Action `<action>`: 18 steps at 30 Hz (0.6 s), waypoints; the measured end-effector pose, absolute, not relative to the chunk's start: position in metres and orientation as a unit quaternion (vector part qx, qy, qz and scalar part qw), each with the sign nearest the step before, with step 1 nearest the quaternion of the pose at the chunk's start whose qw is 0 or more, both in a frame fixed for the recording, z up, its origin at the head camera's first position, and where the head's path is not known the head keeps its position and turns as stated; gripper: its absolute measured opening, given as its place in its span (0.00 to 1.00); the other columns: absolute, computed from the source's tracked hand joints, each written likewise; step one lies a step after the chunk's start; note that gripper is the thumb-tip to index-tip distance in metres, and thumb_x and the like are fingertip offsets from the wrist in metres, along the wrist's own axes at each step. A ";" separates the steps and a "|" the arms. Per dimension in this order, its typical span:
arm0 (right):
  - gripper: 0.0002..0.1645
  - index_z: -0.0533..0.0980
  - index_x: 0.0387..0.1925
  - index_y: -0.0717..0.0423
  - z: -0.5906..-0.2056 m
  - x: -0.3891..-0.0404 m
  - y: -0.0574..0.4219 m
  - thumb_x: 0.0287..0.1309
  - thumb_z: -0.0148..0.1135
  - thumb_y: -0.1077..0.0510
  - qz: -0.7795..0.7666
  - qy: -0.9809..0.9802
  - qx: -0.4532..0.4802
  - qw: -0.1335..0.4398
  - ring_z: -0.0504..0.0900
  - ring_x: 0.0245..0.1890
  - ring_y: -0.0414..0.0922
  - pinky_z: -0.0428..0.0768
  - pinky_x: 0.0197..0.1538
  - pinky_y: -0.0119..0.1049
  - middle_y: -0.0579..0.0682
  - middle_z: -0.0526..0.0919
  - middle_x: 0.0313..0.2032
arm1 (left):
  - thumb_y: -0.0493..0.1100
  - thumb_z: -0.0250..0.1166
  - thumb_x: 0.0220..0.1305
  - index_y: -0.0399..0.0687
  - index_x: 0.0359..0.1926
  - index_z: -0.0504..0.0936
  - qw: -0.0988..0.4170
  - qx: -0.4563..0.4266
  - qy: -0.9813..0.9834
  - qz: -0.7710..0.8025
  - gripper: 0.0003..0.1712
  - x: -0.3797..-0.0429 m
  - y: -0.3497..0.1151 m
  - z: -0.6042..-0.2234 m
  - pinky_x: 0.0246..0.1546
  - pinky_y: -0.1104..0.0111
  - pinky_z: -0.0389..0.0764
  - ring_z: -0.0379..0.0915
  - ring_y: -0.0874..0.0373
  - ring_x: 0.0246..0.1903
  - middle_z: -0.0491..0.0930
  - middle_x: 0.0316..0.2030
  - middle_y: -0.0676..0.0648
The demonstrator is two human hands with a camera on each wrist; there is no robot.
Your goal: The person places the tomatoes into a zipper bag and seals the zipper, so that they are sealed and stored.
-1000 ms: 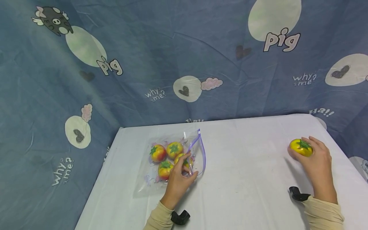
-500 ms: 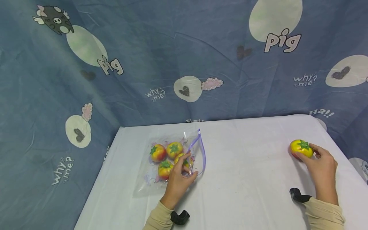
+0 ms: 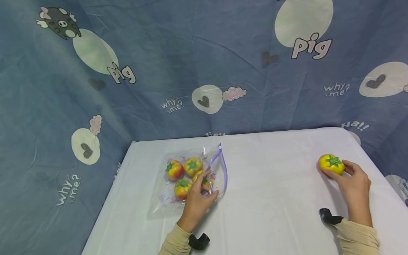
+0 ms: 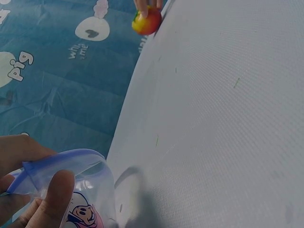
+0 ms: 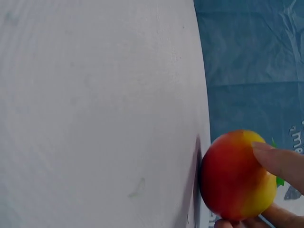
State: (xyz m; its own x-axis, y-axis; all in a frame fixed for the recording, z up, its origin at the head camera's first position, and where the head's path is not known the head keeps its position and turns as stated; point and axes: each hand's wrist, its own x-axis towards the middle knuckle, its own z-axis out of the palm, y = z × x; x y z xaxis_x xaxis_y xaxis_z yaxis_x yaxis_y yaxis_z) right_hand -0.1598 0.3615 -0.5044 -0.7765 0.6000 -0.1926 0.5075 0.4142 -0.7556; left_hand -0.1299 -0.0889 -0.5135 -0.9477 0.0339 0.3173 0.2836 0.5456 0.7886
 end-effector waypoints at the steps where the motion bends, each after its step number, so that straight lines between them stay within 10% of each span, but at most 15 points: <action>1: 0.46 0.54 0.79 0.63 -0.505 -0.160 0.361 0.69 0.63 0.52 0.430 -0.840 -0.326 0.053 0.45 0.80 0.68 0.48 0.79 0.66 0.69 0.56 0.77 | 0.35 0.80 0.49 0.52 0.66 0.77 0.135 -0.093 -0.869 -0.468 0.41 -0.130 -0.089 -0.514 0.33 0.71 0.78 0.76 0.58 0.26 0.78 0.23 0.50; 9: 0.48 0.56 0.78 0.65 -0.508 -0.161 0.354 0.69 0.64 0.46 0.422 -0.871 -0.247 0.053 0.50 0.78 0.71 0.60 0.75 0.66 0.71 0.59 0.76 | 0.34 0.80 0.49 0.54 0.65 0.77 0.136 -0.095 -0.866 -0.472 0.41 -0.130 -0.089 -0.514 0.31 0.75 0.75 0.74 0.63 0.26 0.78 0.23 0.51; 15: 0.51 0.59 0.77 0.64 -0.508 -0.161 0.348 0.65 0.68 0.41 0.412 -0.894 -0.172 0.041 0.62 0.73 0.72 0.79 0.55 0.20 0.73 0.65 0.73 | 0.34 0.80 0.49 0.54 0.65 0.77 0.137 -0.095 -0.866 -0.471 0.41 -0.130 -0.089 -0.514 0.31 0.75 0.75 0.73 0.64 0.25 0.77 0.22 0.51; 18: 0.50 0.61 0.76 0.65 -0.507 -0.163 0.341 0.64 0.69 0.42 0.415 -0.896 -0.148 0.046 0.65 0.71 0.72 0.77 0.43 0.12 0.73 0.66 0.72 | 0.34 0.80 0.49 0.54 0.65 0.77 0.140 -0.096 -0.866 -0.470 0.41 -0.130 -0.089 -0.514 0.31 0.74 0.75 0.73 0.64 0.25 0.78 0.22 0.51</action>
